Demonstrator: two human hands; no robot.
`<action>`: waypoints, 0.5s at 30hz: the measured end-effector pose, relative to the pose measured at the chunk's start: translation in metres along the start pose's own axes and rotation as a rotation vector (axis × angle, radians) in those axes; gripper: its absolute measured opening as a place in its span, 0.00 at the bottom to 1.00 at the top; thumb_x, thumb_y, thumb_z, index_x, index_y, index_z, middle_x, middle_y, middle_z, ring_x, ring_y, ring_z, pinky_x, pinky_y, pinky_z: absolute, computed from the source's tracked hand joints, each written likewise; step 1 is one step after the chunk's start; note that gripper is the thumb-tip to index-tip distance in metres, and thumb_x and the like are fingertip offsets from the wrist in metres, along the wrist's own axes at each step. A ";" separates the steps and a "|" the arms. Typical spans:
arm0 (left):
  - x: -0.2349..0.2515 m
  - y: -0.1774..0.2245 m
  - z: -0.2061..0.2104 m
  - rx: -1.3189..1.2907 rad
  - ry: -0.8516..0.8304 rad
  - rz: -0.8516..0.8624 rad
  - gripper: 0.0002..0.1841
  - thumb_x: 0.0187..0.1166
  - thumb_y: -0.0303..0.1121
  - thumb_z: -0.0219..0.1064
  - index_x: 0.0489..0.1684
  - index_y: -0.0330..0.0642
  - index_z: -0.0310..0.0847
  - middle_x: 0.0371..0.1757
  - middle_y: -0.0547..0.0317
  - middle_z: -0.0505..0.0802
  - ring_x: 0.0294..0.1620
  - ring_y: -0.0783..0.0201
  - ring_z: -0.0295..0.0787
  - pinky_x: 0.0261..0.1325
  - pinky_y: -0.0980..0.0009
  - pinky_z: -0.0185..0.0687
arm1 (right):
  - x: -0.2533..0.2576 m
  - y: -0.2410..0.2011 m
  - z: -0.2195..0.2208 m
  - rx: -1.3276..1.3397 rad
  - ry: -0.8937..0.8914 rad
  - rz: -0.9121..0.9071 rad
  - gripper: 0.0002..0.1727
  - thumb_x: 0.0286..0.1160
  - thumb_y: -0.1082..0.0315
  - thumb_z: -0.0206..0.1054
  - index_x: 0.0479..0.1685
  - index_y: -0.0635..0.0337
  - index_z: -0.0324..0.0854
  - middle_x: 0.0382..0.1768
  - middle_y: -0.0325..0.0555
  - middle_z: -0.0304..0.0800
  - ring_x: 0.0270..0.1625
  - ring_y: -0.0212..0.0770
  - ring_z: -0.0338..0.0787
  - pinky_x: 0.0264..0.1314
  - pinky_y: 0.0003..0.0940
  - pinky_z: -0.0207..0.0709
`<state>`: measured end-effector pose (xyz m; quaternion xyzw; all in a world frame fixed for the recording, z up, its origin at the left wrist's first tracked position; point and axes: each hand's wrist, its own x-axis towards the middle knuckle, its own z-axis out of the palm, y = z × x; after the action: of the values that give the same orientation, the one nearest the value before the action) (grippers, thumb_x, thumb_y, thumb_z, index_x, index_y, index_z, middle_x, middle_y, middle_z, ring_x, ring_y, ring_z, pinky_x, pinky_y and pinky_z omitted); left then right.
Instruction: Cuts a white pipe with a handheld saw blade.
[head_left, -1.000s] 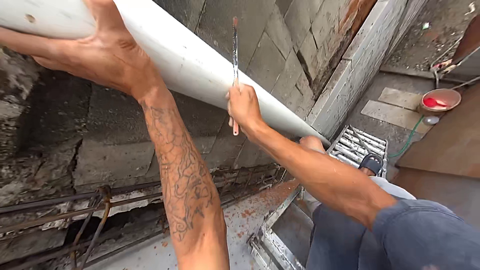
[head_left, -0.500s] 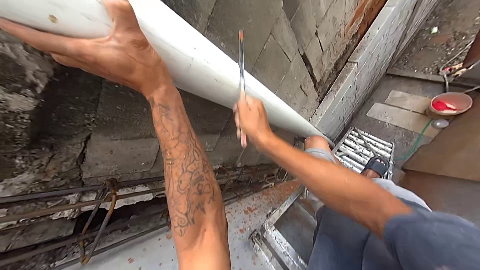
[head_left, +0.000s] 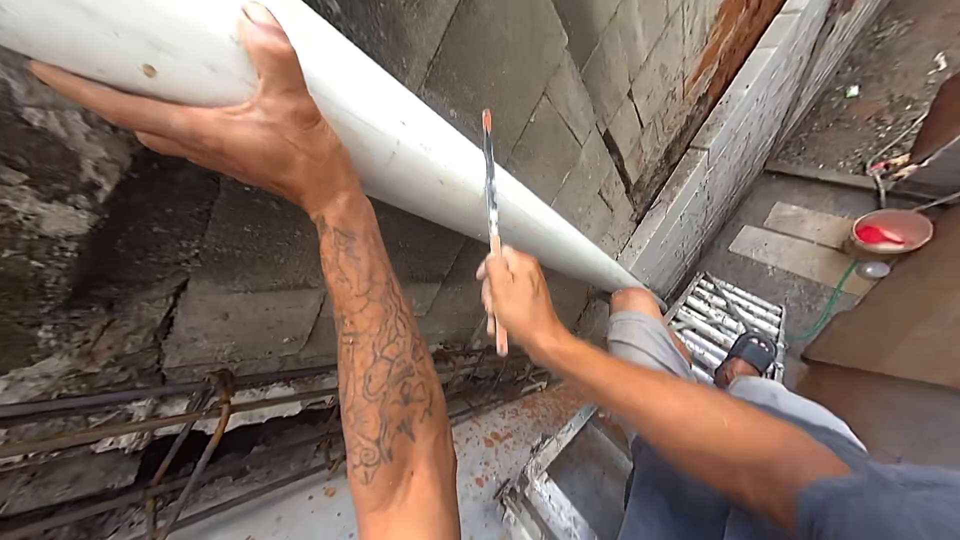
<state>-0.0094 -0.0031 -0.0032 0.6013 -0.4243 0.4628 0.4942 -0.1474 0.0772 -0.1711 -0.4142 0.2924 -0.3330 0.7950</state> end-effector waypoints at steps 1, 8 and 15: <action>-0.001 -0.002 -0.003 0.042 -0.012 0.007 0.69 0.55 0.51 0.82 0.86 0.12 0.34 0.80 0.20 0.68 0.79 0.44 0.72 0.79 0.68 0.66 | 0.011 -0.001 0.002 -0.001 0.016 -0.003 0.22 0.96 0.62 0.43 0.43 0.70 0.77 0.14 0.43 0.73 0.10 0.36 0.75 0.13 0.33 0.76; -0.001 0.004 -0.001 -0.013 0.003 0.007 0.68 0.56 0.50 0.83 0.86 0.11 0.35 0.81 0.19 0.66 0.80 0.43 0.70 0.81 0.68 0.64 | -0.004 -0.004 0.000 0.032 0.008 -0.005 0.20 0.96 0.62 0.44 0.42 0.68 0.75 0.12 0.41 0.71 0.09 0.33 0.74 0.12 0.29 0.74; -0.002 0.001 -0.003 0.037 0.007 -0.015 0.68 0.55 0.51 0.82 0.87 0.13 0.35 0.81 0.21 0.68 0.78 0.45 0.72 0.79 0.68 0.67 | 0.003 -0.005 0.005 0.059 0.015 -0.013 0.23 0.97 0.55 0.41 0.44 0.64 0.74 0.12 0.42 0.70 0.08 0.36 0.74 0.10 0.33 0.75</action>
<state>-0.0114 0.0002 -0.0047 0.6121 -0.4090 0.4690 0.4880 -0.1433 0.0749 -0.1648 -0.3900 0.2855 -0.3497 0.8026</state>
